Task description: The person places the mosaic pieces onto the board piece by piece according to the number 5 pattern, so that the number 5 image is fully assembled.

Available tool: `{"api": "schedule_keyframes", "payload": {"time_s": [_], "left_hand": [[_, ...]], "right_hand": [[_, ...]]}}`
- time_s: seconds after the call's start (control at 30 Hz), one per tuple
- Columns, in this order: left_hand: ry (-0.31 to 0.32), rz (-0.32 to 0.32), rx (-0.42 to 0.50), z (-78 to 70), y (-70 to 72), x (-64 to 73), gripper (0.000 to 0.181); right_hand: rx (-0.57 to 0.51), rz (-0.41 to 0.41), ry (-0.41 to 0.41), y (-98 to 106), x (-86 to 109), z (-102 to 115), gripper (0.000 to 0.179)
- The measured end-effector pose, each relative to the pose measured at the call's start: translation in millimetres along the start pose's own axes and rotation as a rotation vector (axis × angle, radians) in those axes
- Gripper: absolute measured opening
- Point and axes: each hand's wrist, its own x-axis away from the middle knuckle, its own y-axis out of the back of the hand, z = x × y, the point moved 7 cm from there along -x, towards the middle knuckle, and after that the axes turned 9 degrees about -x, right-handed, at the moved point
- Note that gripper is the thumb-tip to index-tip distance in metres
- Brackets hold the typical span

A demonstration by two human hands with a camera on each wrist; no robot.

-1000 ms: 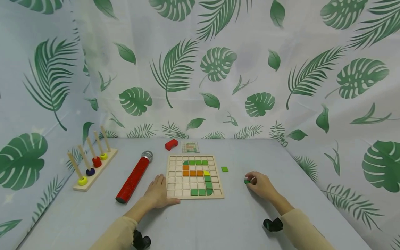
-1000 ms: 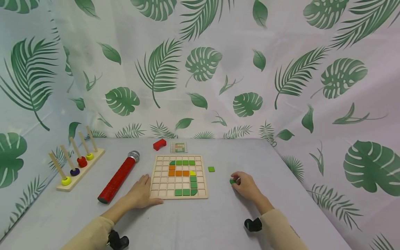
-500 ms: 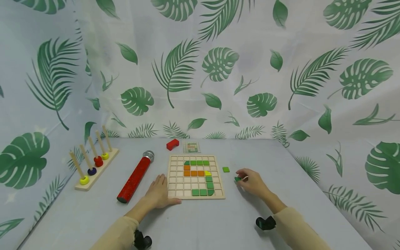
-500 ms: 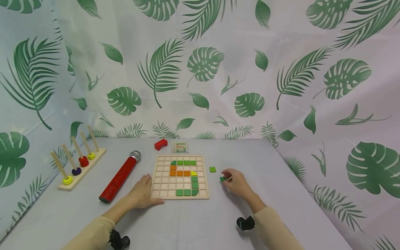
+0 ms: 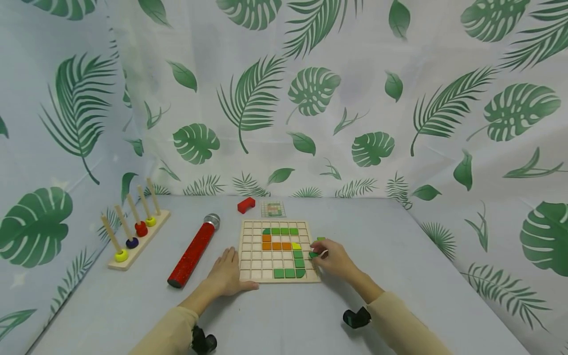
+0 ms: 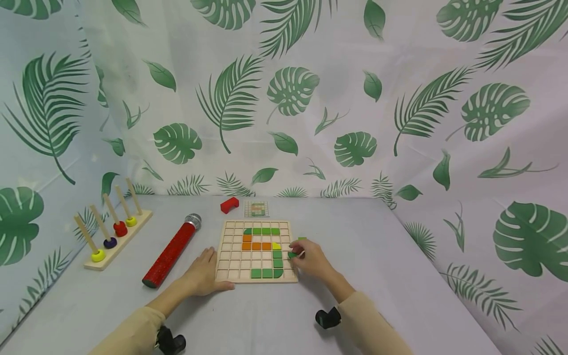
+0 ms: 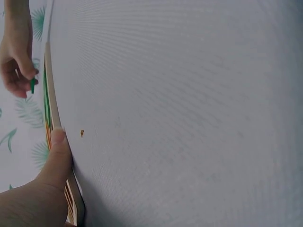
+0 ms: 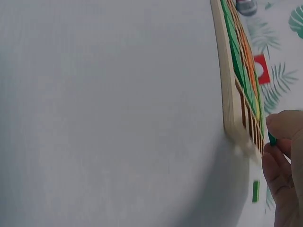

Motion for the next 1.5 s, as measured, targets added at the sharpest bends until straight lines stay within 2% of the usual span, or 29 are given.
{"api": "schedule_keyframes", "payload": {"time_s": [0.53, 0.83, 1.07, 1.5], "left_hand": [[-0.01, 0.005, -0.014, -2.3, -0.4, -6.2, 0.112], [-0.005, 0.013, -0.032, 0.1, -0.5, -4.1, 0.111], [0.001, 0.017, -0.043, 1.5, -0.7, -3.5, 0.111], [0.003, 0.01, -0.04, 2.0, 0.4, -2.0, 0.113]], "right_hand": [[-0.045, 0.115, 0.095, -62, -20.6, 55, 0.029], [0.035, 0.184, 0.134, -94, -22.8, 65, 0.028], [0.059, 0.189, 0.107, -104, -23.2, 66, 0.029], [0.073, 0.196, 0.084, -103, -22.6, 67, 0.029]]}}
